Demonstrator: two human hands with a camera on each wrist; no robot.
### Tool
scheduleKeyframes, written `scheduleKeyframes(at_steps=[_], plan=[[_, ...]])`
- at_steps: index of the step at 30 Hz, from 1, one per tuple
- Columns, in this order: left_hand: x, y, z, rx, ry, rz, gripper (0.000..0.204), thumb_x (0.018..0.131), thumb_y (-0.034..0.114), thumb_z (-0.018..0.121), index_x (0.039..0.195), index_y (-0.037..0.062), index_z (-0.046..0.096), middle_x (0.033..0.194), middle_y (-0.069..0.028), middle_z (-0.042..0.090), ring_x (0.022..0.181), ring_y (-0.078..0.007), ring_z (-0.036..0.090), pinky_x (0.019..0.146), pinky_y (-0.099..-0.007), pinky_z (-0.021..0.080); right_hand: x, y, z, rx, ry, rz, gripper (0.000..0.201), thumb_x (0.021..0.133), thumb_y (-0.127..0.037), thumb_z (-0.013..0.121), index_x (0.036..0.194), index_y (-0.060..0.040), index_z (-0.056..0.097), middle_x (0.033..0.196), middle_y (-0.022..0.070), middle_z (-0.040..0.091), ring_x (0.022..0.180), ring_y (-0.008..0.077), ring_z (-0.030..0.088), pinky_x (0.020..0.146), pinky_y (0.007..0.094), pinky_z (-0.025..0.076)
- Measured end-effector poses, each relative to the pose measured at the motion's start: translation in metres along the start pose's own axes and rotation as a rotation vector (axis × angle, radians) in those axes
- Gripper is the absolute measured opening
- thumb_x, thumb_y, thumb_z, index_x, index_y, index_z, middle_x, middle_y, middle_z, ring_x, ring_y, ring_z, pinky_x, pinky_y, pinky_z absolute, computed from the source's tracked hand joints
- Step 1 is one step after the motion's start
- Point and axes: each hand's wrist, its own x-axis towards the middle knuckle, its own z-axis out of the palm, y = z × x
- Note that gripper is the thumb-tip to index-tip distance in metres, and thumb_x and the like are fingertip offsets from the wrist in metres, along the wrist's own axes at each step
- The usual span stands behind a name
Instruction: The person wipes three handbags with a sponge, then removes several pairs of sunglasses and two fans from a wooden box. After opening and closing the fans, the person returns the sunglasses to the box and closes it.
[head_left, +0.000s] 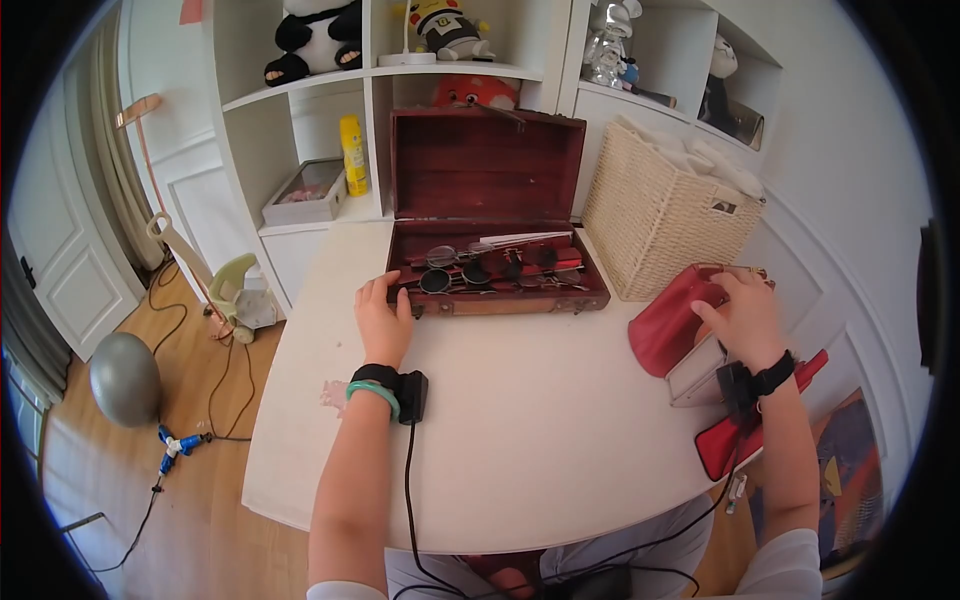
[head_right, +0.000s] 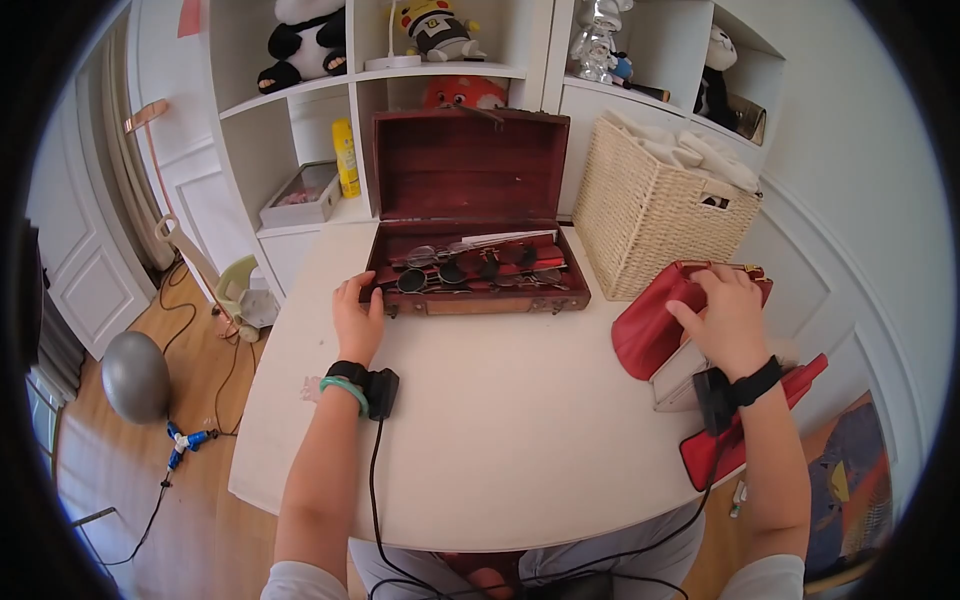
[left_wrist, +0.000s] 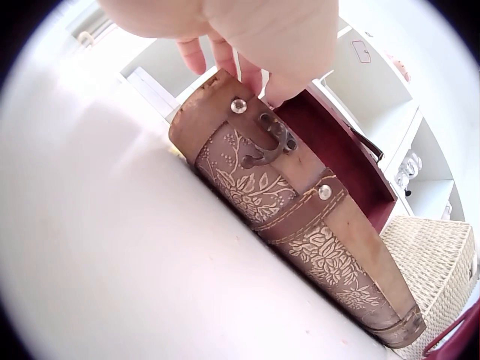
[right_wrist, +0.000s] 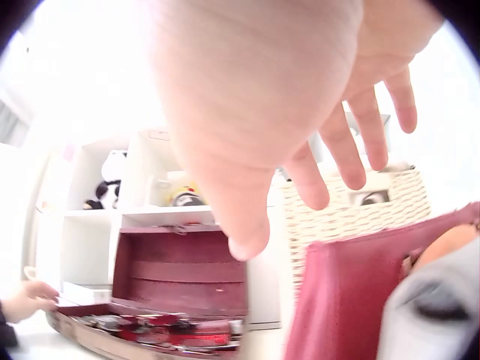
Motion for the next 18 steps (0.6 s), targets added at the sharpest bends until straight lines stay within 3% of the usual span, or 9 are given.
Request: scheduleKeyframes(at_steps=[1, 3, 7, 9, 13, 15, 18], plan=[[-0.001, -0.001, 0.001, -0.001, -0.005, 0.0, 0.023, 0.08, 0.008, 0.062, 0.103, 0.0052, 0.061, 0.096, -0.0116, 0.062, 0.09, -0.0307, 0.057, 0.082, -0.0414, 0.044, 0.003, -0.016, -0.001, 0.192, 0.085, -0.064, 0.035, 0.074, -0.029, 0.07, 0.094, 0.0, 0.066, 0.092, 0.0167, 0.065, 0.091, 0.0341, 0.06, 0.08, 0.0395, 0.047], [-0.002, -0.004, 0.002, -0.031, -0.029, -0.088, 0.031, 0.08, 0.011, 0.062, 0.111, 0.006, 0.057, 0.104, -0.0125, 0.06, 0.094, -0.0307, 0.057, 0.084, -0.0412, 0.042, 0.013, -0.037, 0.015, 0.472, -0.001, -0.066, 0.029, 0.076, -0.022, 0.069, 0.093, 0.0015, 0.065, 0.091, 0.0173, 0.065, 0.088, 0.0343, 0.061, 0.078, 0.039, 0.048], [-0.006, -0.009, 0.003, -0.032, -0.067, -0.166, 0.035, 0.081, 0.016, 0.063, 0.114, 0.0073, 0.056, 0.105, -0.0121, 0.06, 0.095, -0.0292, 0.058, 0.086, -0.0402, 0.042, 0.046, -0.068, 0.079, 0.706, -0.103, -0.053, 0.024, 0.08, -0.02, 0.067, 0.093, -0.0003, 0.065, 0.086, 0.0146, 0.067, 0.08, 0.0275, 0.064, 0.073, 0.0361, 0.05], [-0.007, -0.006, 0.002, -0.06, -0.101, -0.293, 0.035, 0.083, 0.021, 0.062, 0.115, 0.0082, 0.055, 0.107, -0.0113, 0.06, 0.096, -0.0283, 0.058, 0.086, -0.0406, 0.042, 0.064, -0.083, 0.107, 0.78, -0.173, -0.007, 0.02, 0.08, -0.016, 0.066, 0.094, -0.0017, 0.066, 0.084, 0.0142, 0.067, 0.078, 0.028, 0.064, 0.071, 0.0361, 0.05], [-0.009, -0.012, 0.005, -0.057, -0.12, -0.31, 0.037, 0.083, 0.023, 0.062, 0.117, 0.009, 0.054, 0.107, -0.0112, 0.06, 0.093, -0.0272, 0.06, 0.084, -0.041, 0.043, 0.097, -0.096, 0.158, 0.71, -0.174, 0.015, 0.017, 0.082, -0.013, 0.062, 0.094, -0.0027, 0.066, 0.084, 0.0148, 0.067, 0.078, 0.0303, 0.064, 0.072, 0.0375, 0.05], [-0.008, -0.009, 0.004, -0.09, -0.111, -0.305, 0.037, 0.083, 0.023, 0.063, 0.116, 0.0085, 0.055, 0.106, -0.0125, 0.059, 0.089, -0.0277, 0.061, 0.082, -0.0403, 0.046, 0.113, -0.099, 0.179, 0.643, -0.068, -0.014, 0.016, 0.084, -0.011, 0.057, 0.095, -0.0035, 0.066, 0.084, 0.0158, 0.067, 0.08, 0.0327, 0.063, 0.074, 0.0402, 0.05], [-0.008, -0.008, 0.003, -0.067, -0.098, -0.278, 0.036, 0.083, 0.023, 0.063, 0.114, 0.0079, 0.056, 0.104, -0.0138, 0.059, 0.086, -0.0285, 0.061, 0.078, -0.0392, 0.048, 0.131, -0.107, 0.198, 0.609, -0.125, 0.03, 0.021, 0.086, -0.01, 0.052, 0.102, -0.0057, 0.065, 0.093, 0.0169, 0.065, 0.089, 0.0349, 0.061, 0.081, 0.0414, 0.048]])
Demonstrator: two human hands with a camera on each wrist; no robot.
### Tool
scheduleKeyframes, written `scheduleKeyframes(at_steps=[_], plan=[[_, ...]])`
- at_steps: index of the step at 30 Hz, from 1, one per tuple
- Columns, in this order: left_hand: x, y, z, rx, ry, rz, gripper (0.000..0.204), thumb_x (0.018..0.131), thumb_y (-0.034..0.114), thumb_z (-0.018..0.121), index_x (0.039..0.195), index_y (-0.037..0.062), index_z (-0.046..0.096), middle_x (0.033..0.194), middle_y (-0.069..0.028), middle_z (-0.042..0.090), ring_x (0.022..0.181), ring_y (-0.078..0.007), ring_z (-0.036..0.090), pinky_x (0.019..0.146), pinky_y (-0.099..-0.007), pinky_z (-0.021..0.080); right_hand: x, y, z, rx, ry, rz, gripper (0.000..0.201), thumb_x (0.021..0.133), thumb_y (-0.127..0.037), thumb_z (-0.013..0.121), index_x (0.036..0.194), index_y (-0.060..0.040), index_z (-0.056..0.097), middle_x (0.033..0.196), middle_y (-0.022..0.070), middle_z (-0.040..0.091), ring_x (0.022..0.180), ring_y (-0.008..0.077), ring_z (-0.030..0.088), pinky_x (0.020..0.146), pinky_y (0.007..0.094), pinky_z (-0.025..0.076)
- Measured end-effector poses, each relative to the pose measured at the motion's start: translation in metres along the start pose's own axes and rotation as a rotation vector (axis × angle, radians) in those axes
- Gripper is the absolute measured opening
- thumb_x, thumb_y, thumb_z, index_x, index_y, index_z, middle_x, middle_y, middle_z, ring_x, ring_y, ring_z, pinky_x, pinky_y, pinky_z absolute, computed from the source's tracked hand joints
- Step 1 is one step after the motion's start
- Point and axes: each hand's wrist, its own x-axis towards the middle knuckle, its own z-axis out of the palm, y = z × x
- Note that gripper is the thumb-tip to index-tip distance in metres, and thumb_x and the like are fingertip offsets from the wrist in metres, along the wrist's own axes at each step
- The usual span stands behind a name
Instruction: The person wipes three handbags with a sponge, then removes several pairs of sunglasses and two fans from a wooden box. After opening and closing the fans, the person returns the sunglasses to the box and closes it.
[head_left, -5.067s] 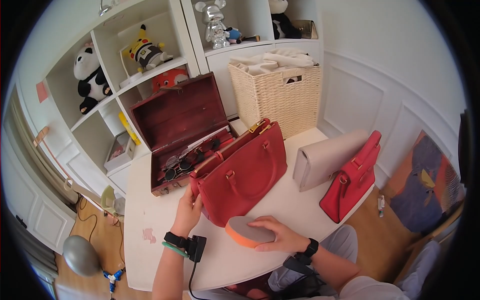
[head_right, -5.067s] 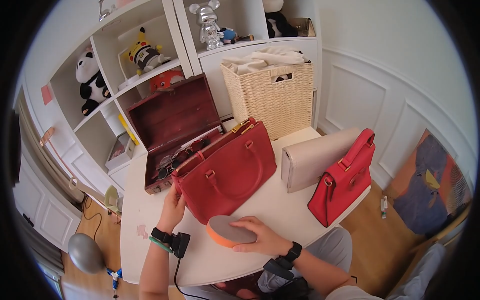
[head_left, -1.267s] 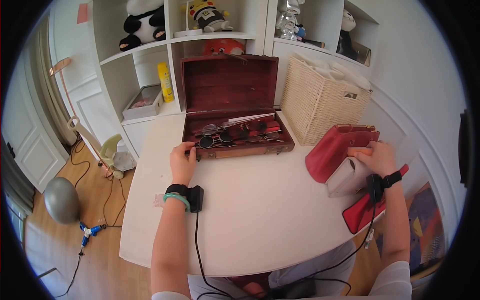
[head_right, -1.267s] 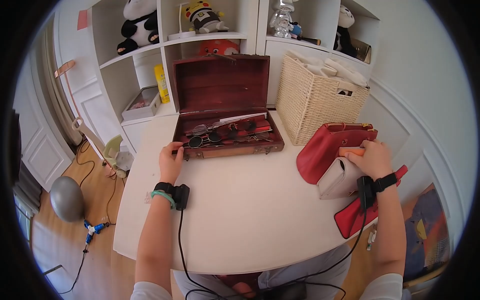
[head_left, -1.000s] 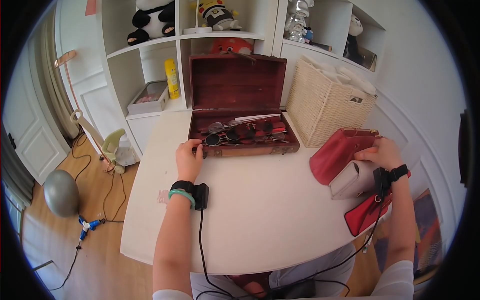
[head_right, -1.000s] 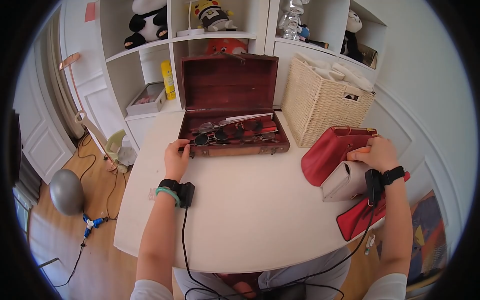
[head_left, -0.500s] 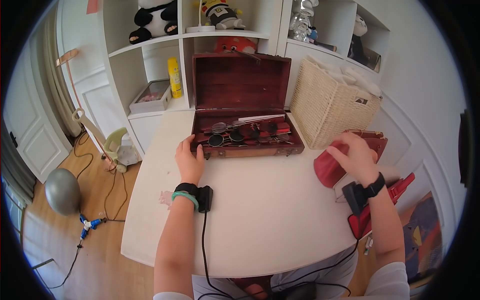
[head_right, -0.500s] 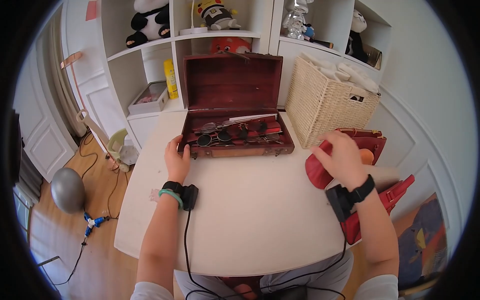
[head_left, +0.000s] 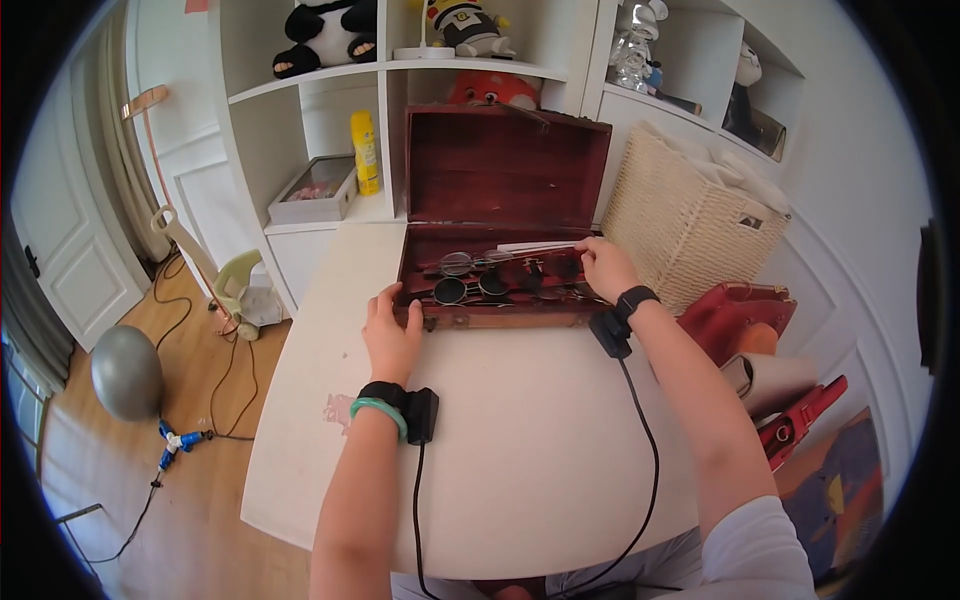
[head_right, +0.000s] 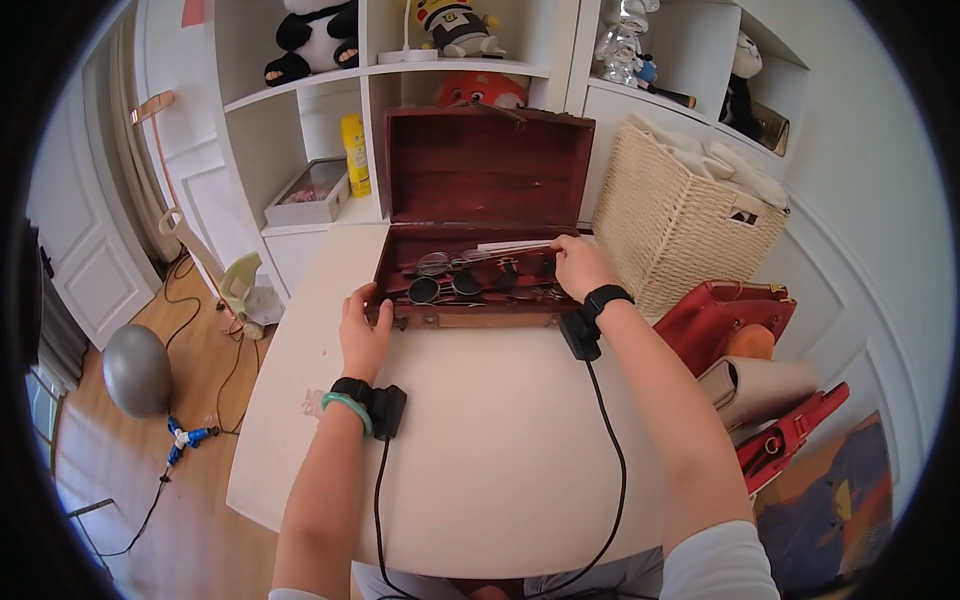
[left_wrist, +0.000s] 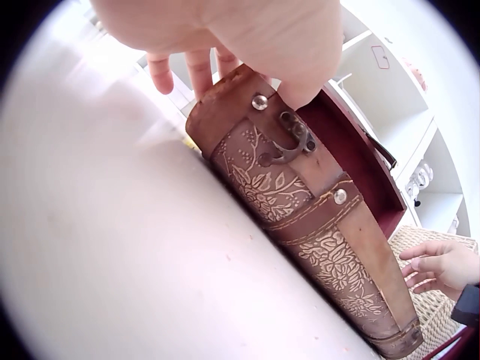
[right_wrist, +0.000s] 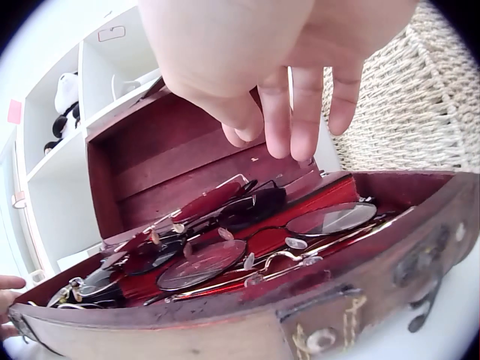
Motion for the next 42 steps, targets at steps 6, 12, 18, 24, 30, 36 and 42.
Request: scheduleKeyframes(at_steps=[6, 12, 18, 24, 30, 36, 42], plan=[[0.0, 0.0, 0.0, -0.001, 0.009, 0.012, 0.037, 0.082, 0.021, 0.063, 0.115, 0.0076, 0.055, 0.102, -0.014, 0.058, 0.085, -0.029, 0.061, 0.075, -0.0375, 0.05, 0.02, -0.004, 0.023, -0.071, 0.011, -0.039, 0.022, 0.084, -0.008, 0.054, 0.103, -0.0074, 0.065, 0.097, 0.0167, 0.063, 0.092, 0.0344, 0.06, 0.083, 0.0401, 0.048], [-0.001, -0.004, 0.005, -0.251, -0.025, -0.262, 0.045, 0.083, 0.025, 0.064, 0.121, 0.0035, 0.051, 0.098, -0.0128, 0.061, 0.083, -0.0219, 0.06, 0.074, -0.034, 0.049, 0.018, -0.002, 0.027, -0.054, 0.073, -0.068, 0.006, 0.077, -0.009, 0.065, 0.08, -0.0041, 0.066, 0.081, 0.0154, 0.066, 0.079, 0.0326, 0.062, 0.073, 0.0407, 0.049], [0.003, -0.014, 0.011, -0.371, -0.094, -0.378, 0.05, 0.086, 0.035, 0.064, 0.122, 0.0015, 0.051, 0.095, -0.0099, 0.062, 0.082, -0.0156, 0.058, 0.076, -0.0286, 0.047, 0.011, -0.004, 0.013, 0.162, 0.062, -0.021, 0.006, 0.076, -0.006, 0.066, 0.077, -0.0005, 0.064, 0.072, 0.0155, 0.064, 0.068, 0.0286, 0.062, 0.065, 0.0359, 0.049], [0.004, -0.013, 0.008, -0.323, -0.151, -0.37, 0.051, 0.088, 0.039, 0.06, 0.124, 0.0029, 0.051, 0.1, -0.0105, 0.064, 0.09, -0.0166, 0.059, 0.081, -0.029, 0.046, -0.024, -0.023, -0.008, 0.463, 0.139, 0.007, 0.004, 0.08, -0.002, 0.065, 0.079, 0.0012, 0.063, 0.07, 0.0077, 0.065, 0.064, 0.0142, 0.06, 0.061, 0.0275, 0.048], [0.002, -0.011, 0.002, -0.338, -0.193, -0.334, 0.05, 0.091, 0.04, 0.056, 0.125, 0.0033, 0.052, 0.105, -0.0119, 0.063, 0.097, -0.0197, 0.059, 0.085, -0.0301, 0.045, -0.081, -0.057, -0.024, 0.834, 0.151, 0.049, 0.005, 0.083, -0.005, 0.065, 0.083, -0.0002, 0.063, 0.073, 0.0015, 0.064, 0.065, 0.0058, 0.057, 0.059, 0.0214, 0.045], [0.001, -0.012, -0.014, -0.172, -0.068, -0.186, 0.039, 0.092, 0.026, 0.057, 0.122, 0.0017, 0.056, 0.103, -0.0091, 0.062, 0.09, -0.0139, 0.057, 0.077, -0.0282, 0.047, -0.112, -0.078, -0.023, 0.799, 0.242, -0.015, 0.006, 0.082, -0.004, 0.065, 0.083, 0.0015, 0.063, 0.074, 0.0043, 0.065, 0.067, 0.0098, 0.06, 0.064, 0.0234, 0.048], [-0.022, 0.044, -0.046, -0.367, -0.299, -0.158, 0.035, 0.091, 0.014, 0.057, 0.125, 0.0049, 0.056, 0.09, -0.0034, 0.061, 0.078, -0.0109, 0.058, 0.067, -0.0239, 0.046, -0.124, -0.094, -0.028, 0.773, 0.309, -0.096, 0.004, 0.081, 0.0, 0.065, 0.083, 0.0021, 0.063, 0.082, 0.0076, 0.066, 0.074, 0.0136, 0.061, 0.07, 0.0249, 0.048]])
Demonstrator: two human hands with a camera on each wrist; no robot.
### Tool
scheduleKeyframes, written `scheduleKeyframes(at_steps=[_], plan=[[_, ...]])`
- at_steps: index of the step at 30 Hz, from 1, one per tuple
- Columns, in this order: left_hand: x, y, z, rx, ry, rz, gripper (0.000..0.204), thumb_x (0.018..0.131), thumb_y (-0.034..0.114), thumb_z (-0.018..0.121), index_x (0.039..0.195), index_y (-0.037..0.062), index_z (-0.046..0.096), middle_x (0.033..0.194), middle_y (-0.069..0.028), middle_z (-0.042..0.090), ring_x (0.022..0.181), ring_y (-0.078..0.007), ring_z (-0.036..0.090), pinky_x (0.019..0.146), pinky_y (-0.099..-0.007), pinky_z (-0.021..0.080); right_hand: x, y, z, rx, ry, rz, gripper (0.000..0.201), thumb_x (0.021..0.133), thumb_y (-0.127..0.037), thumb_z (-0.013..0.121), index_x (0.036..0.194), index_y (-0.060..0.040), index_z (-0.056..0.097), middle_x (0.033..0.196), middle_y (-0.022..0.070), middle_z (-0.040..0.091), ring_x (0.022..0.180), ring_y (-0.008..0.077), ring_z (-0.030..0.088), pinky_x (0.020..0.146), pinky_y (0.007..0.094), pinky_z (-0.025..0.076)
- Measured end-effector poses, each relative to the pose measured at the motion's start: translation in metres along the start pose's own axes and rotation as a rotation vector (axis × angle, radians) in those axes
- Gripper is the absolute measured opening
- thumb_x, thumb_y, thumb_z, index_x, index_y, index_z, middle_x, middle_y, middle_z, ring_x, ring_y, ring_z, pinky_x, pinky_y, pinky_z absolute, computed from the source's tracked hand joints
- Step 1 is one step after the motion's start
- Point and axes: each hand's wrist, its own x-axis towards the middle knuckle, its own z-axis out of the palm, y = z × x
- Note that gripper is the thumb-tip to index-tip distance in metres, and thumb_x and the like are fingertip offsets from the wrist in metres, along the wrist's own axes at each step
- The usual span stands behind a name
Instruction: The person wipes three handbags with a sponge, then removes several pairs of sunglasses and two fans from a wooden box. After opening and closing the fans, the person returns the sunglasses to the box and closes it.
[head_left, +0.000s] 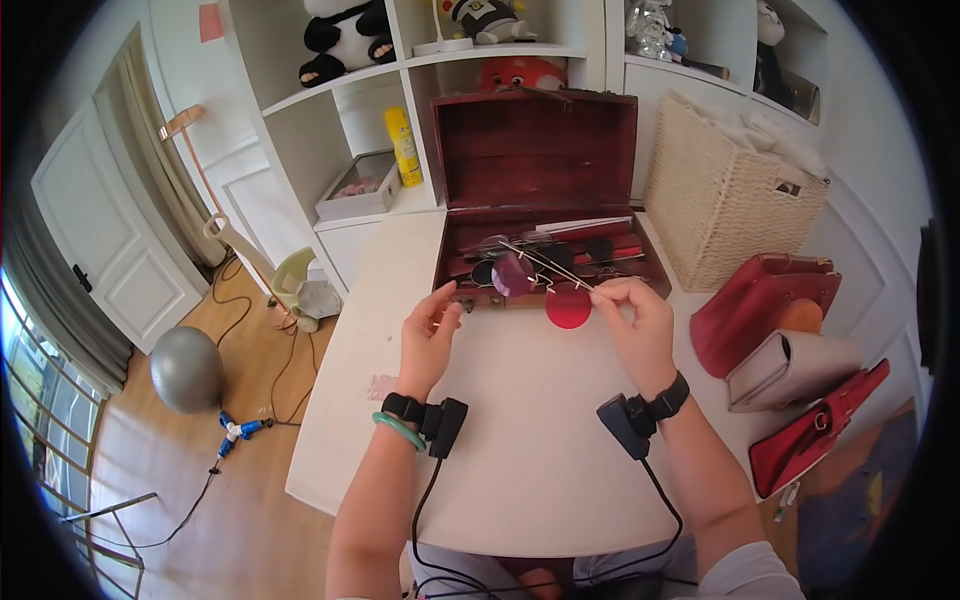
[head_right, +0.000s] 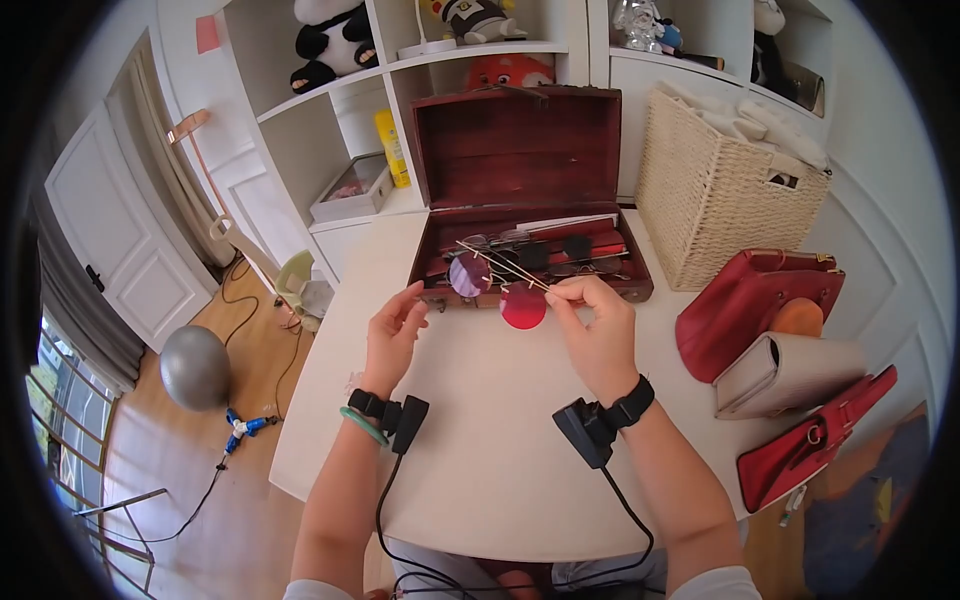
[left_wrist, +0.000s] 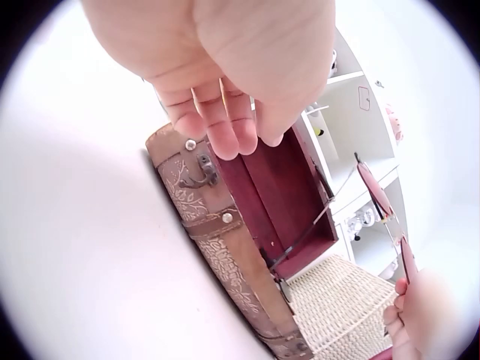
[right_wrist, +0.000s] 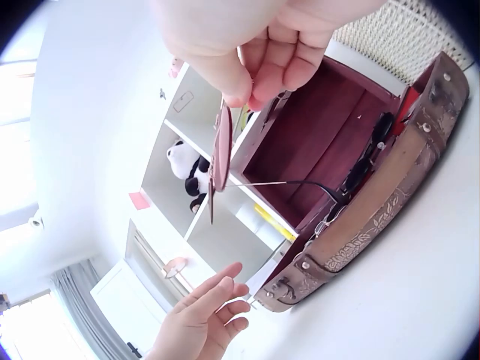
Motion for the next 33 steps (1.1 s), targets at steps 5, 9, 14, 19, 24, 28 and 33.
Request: scheduleKeyframes(at_steps=[5, 9, 14, 19, 24, 28, 33], plan=[[-0.007, 0.016, 0.004, -0.165, -0.1, -0.056, 0.033, 0.091, 0.009, 0.055, 0.124, 0.0048, 0.056, 0.087, -0.0011, 0.06, 0.075, -0.0084, 0.057, 0.065, -0.0224, 0.045, -0.013, -0.007, 0.014, 0.115, -0.045, -0.049, 0.004, 0.081, 0.002, 0.064, 0.084, 0.0017, 0.062, 0.084, 0.0083, 0.066, 0.075, 0.012, 0.06, 0.071, 0.0247, 0.048], [-0.006, 0.001, 0.004, -0.206, -0.249, -0.046, 0.032, 0.09, 0.005, 0.053, 0.121, 0.0002, 0.055, 0.092, -0.0038, 0.064, 0.075, -0.0106, 0.058, 0.063, -0.0237, 0.046, -0.025, 0.009, 0.021, 0.323, -0.195, 0.168, 0.003, 0.083, 0.001, 0.063, 0.086, 0.0019, 0.062, 0.085, 0.0059, 0.065, 0.077, 0.0093, 0.059, 0.072, 0.024, 0.048], [-0.01, 0.002, 0.004, -0.292, -0.357, -0.15, 0.026, 0.089, 0.001, 0.052, 0.113, -0.002, 0.059, 0.095, -0.0074, 0.065, 0.078, -0.0136, 0.06, 0.066, -0.0265, 0.048, -0.031, 0.021, 0.028, 0.475, -0.322, 0.401, 0.004, 0.084, 0.0, 0.063, 0.088, 0.0022, 0.062, 0.085, 0.0049, 0.066, 0.075, 0.0081, 0.06, 0.069, 0.0222, 0.049], [-0.014, 0.014, 0.009, -0.468, -0.417, -0.286, 0.023, 0.089, 0.005, 0.056, 0.11, -0.0027, 0.061, 0.097, -0.0091, 0.066, 0.08, -0.014, 0.062, 0.067, -0.0266, 0.05, -0.041, 0.052, 0.034, 0.515, -0.389, 0.546, 0.004, 0.085, -0.001, 0.062, 0.087, 0.0018, 0.062, 0.083, 0.0045, 0.066, 0.072, 0.0075, 0.061, 0.065, 0.0211, 0.05], [-0.007, -0.007, -0.013, -0.319, -0.488, -0.45, 0.024, 0.088, 0.007, 0.058, 0.11, -0.0025, 0.06, 0.099, -0.0099, 0.065, 0.079, -0.0144, 0.062, 0.067, -0.0263, 0.051, -0.041, 0.075, 0.032, 0.313, -0.387, 0.417, 0.005, 0.084, -0.004, 0.063, 0.082, 0.0011, 0.063, 0.079, 0.004, 0.066, 0.07, 0.0062, 0.06, 0.063, 0.0217, 0.049], [-0.003, -0.02, -0.028, -0.083, -0.334, -0.467, 0.025, 0.088, 0.003, 0.052, 0.111, -0.0017, 0.06, 0.093, -0.0092, 0.063, 0.078, -0.0151, 0.063, 0.067, -0.0259, 0.052, -0.035, 0.075, 0.031, 0.249, -0.407, 0.48, 0.006, 0.084, -0.004, 0.064, 0.081, 0.0005, 0.063, 0.077, 0.0041, 0.066, 0.069, 0.0063, 0.059, 0.062, 0.0224, 0.049], [0.001, -0.023, -0.031, 0.035, -0.267, -0.441, 0.031, 0.085, -0.003, 0.045, 0.112, -0.0016, 0.06, 0.09, -0.0094, 0.062, 0.076, -0.0154, 0.064, 0.063, -0.0259, 0.053, -0.029, 0.087, 0.05, 0.228, -0.56, 0.453, 0.007, 0.085, -0.005, 0.062, 0.084, 0.0015, 0.064, 0.075, 0.0041, 0.066, 0.068, 0.0078, 0.06, 0.062, 0.0238, 0.049]])
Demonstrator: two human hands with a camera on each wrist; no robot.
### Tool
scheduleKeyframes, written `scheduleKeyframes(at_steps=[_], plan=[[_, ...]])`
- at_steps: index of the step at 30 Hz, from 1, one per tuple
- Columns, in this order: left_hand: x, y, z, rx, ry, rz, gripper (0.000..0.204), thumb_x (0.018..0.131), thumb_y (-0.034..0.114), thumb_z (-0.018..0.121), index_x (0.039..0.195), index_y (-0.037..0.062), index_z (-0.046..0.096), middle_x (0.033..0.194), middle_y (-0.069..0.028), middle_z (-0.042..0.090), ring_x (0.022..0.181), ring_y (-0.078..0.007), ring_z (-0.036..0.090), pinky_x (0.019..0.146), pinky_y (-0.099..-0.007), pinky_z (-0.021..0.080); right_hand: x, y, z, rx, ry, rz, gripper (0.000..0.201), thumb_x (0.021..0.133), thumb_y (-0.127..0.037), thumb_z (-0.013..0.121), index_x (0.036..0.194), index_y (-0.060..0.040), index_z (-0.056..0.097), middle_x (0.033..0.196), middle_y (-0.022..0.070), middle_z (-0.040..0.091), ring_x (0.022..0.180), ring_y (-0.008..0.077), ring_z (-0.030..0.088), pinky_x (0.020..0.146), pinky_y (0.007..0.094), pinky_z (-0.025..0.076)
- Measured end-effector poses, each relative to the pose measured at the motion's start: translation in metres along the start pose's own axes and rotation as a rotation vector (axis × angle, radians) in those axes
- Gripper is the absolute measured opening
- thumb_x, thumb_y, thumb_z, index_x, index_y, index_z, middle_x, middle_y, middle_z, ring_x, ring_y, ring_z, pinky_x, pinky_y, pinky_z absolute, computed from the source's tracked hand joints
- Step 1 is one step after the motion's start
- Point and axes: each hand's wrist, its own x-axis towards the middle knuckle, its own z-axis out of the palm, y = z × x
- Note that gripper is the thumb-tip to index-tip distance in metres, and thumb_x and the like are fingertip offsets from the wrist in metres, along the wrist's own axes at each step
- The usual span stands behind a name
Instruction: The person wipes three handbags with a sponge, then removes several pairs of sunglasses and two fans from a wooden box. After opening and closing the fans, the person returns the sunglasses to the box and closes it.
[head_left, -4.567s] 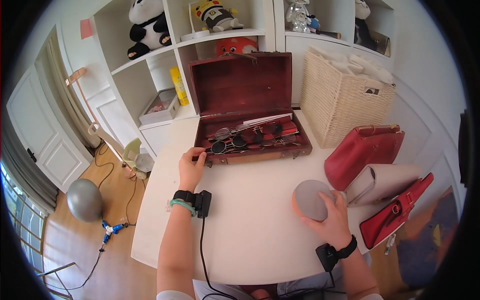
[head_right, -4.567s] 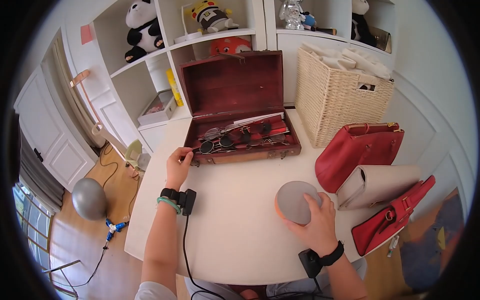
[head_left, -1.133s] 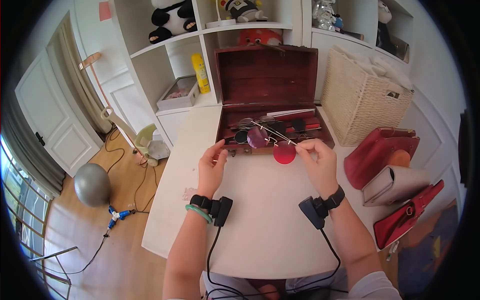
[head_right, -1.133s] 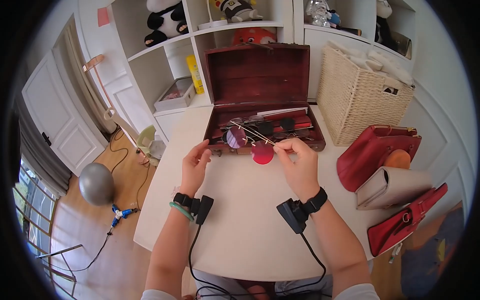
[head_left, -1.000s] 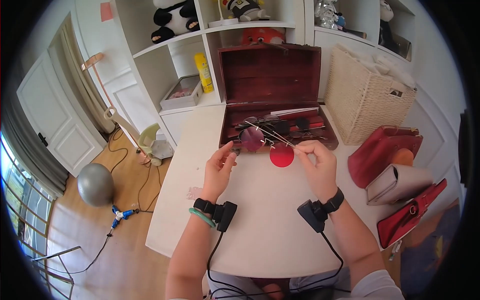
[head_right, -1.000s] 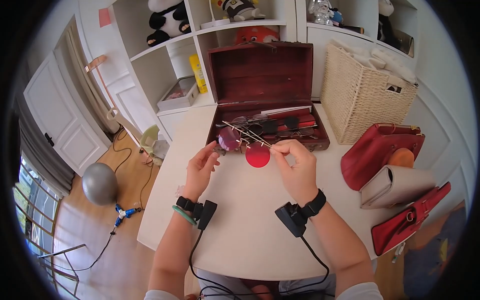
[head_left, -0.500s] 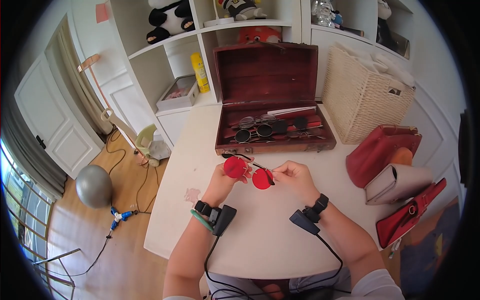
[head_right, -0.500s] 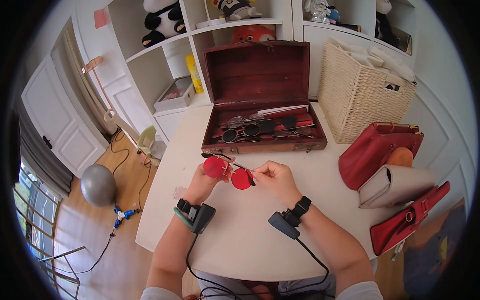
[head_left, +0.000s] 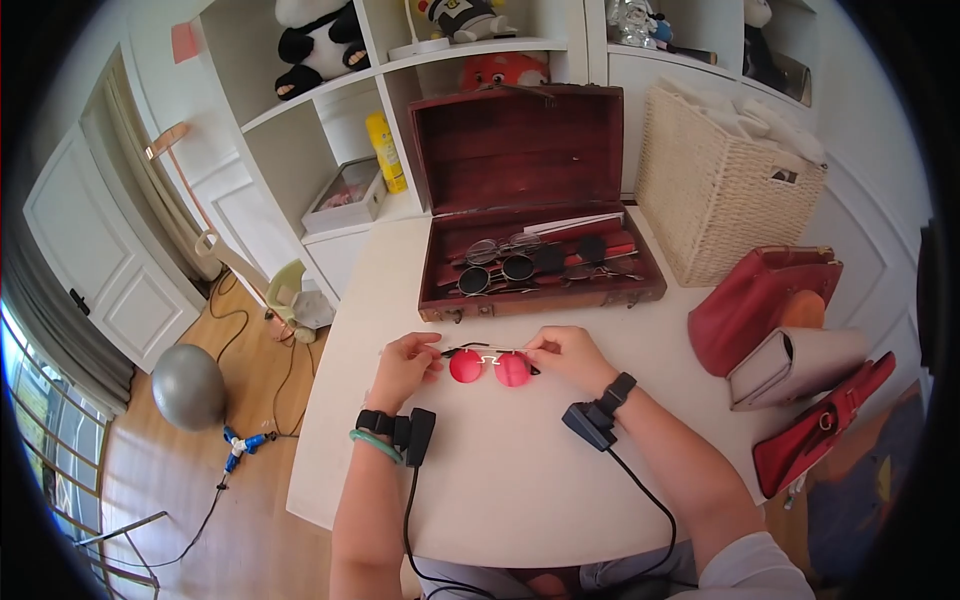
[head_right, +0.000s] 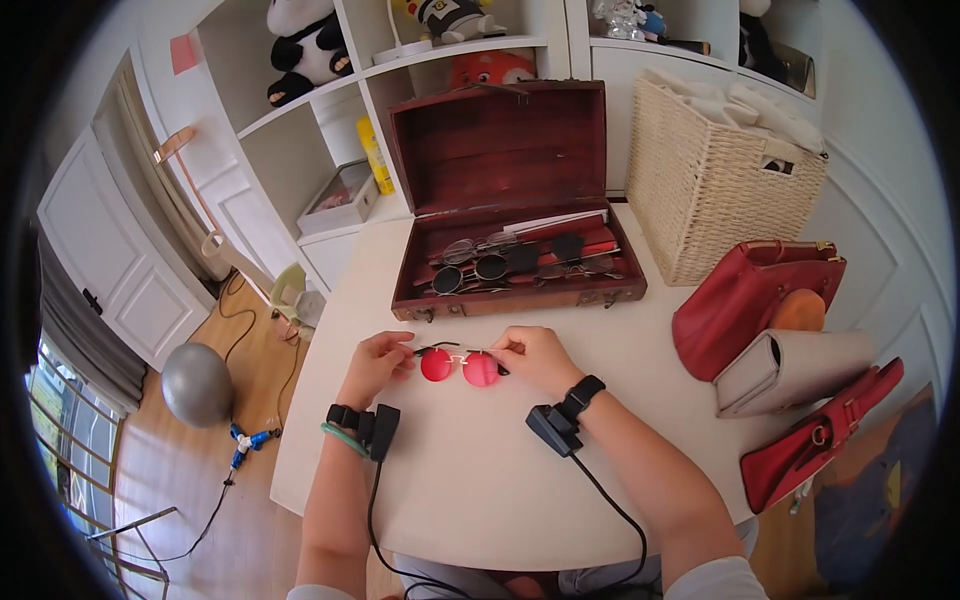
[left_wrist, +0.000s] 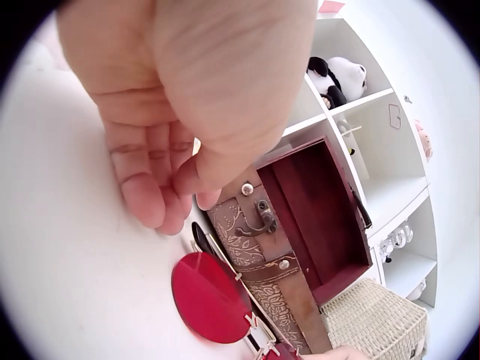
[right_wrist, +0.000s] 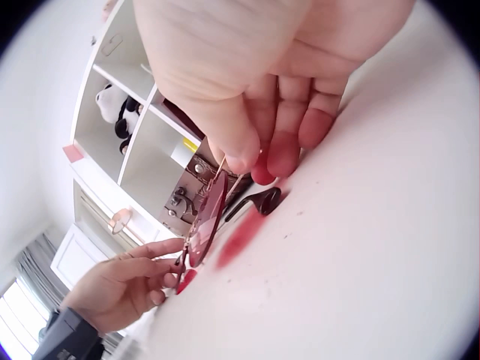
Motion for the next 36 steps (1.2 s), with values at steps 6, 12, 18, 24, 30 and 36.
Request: scheduleKeyframes(at_steps=[6, 12, 18, 24, 30, 36], plan=[[-0.001, 0.003, 0.001, 0.052, 0.039, -0.006, 0.029, 0.085, -0.002, 0.047, 0.111, -0.0014, 0.061, 0.084, -0.0079, 0.063, 0.072, -0.0146, 0.065, 0.058, -0.0252, 0.053, 0.017, -0.031, -0.03, -0.203, 0.189, -0.167, 0.016, 0.084, -0.011, 0.065, 0.097, -0.0013, 0.067, 0.083, 0.0044, 0.067, 0.073, 0.007, 0.059, 0.069, 0.0238, 0.049], [0.003, -0.003, 0.005, 0.053, 0.072, 0.002, 0.027, 0.087, 0.0, 0.048, 0.11, -0.0014, 0.061, 0.083, -0.0069, 0.063, 0.068, -0.0126, 0.062, 0.056, -0.0247, 0.052, 0.049, -0.022, -0.113, -0.355, 0.605, -0.258, 0.009, 0.084, -0.005, 0.061, 0.091, -0.0029, 0.064, 0.078, 0.007, 0.065, 0.067, 0.0161, 0.061, 0.064, 0.0286, 0.05], [0.004, -0.003, 0.005, 0.024, 0.06, -0.012, 0.027, 0.087, 0.002, 0.049, 0.111, 0.0018, 0.061, 0.084, -0.0048, 0.063, 0.066, -0.0104, 0.06, 0.055, -0.0229, 0.051, 0.061, 0.005, -0.14, -0.763, 0.629, -0.297, 0.014, 0.078, -0.004, 0.059, 0.091, -0.006, 0.065, 0.084, 0.0105, 0.063, 0.071, 0.029, 0.059, 0.069, 0.0402, 0.049], [0.004, -0.001, 0.004, -0.014, 0.042, -0.026, 0.028, 0.088, 0.003, 0.048, 0.112, 0.0024, 0.061, 0.086, -0.0053, 0.064, 0.066, -0.0106, 0.06, 0.055, -0.0228, 0.051, 0.049, -0.006, -0.16, -0.872, 0.65, 0.039, 0.01, 0.074, -0.011, 0.063, 0.082, -0.0085, 0.068, 0.089, 0.0123, 0.064, 0.082, 0.0321, 0.062, 0.075, 0.042, 0.048], [0.005, -0.005, 0.003, -0.003, 0.04, -0.003, 0.028, 0.088, 0.003, 0.048, 0.112, 0.0016, 0.06, 0.085, -0.0052, 0.063, 0.065, -0.0108, 0.06, 0.054, -0.0228, 0.051, 0.038, -0.009, -0.165, -0.987, 0.575, 0.158, 0.015, 0.071, -0.009, 0.065, 0.084, -0.0126, 0.072, 0.101, 0.014, 0.061, 0.092, 0.0329, 0.06, 0.08, 0.0427, 0.047], [0.005, -0.005, 0.003, 0.005, 0.039, 0.011, 0.028, 0.088, 0.002, 0.047, 0.113, 0.0015, 0.06, 0.085, -0.005, 0.063, 0.064, -0.0101, 0.059, 0.052, -0.0219, 0.05, 0.039, -0.005, -0.156, -1.005, 0.557, 0.169, 0.019, 0.073, -0.013, 0.066, 0.09, -0.0165, 0.072, 0.123, 0.0129, 0.051, 0.113, 0.0317, 0.048, 0.09, 0.0469, 0.041]])
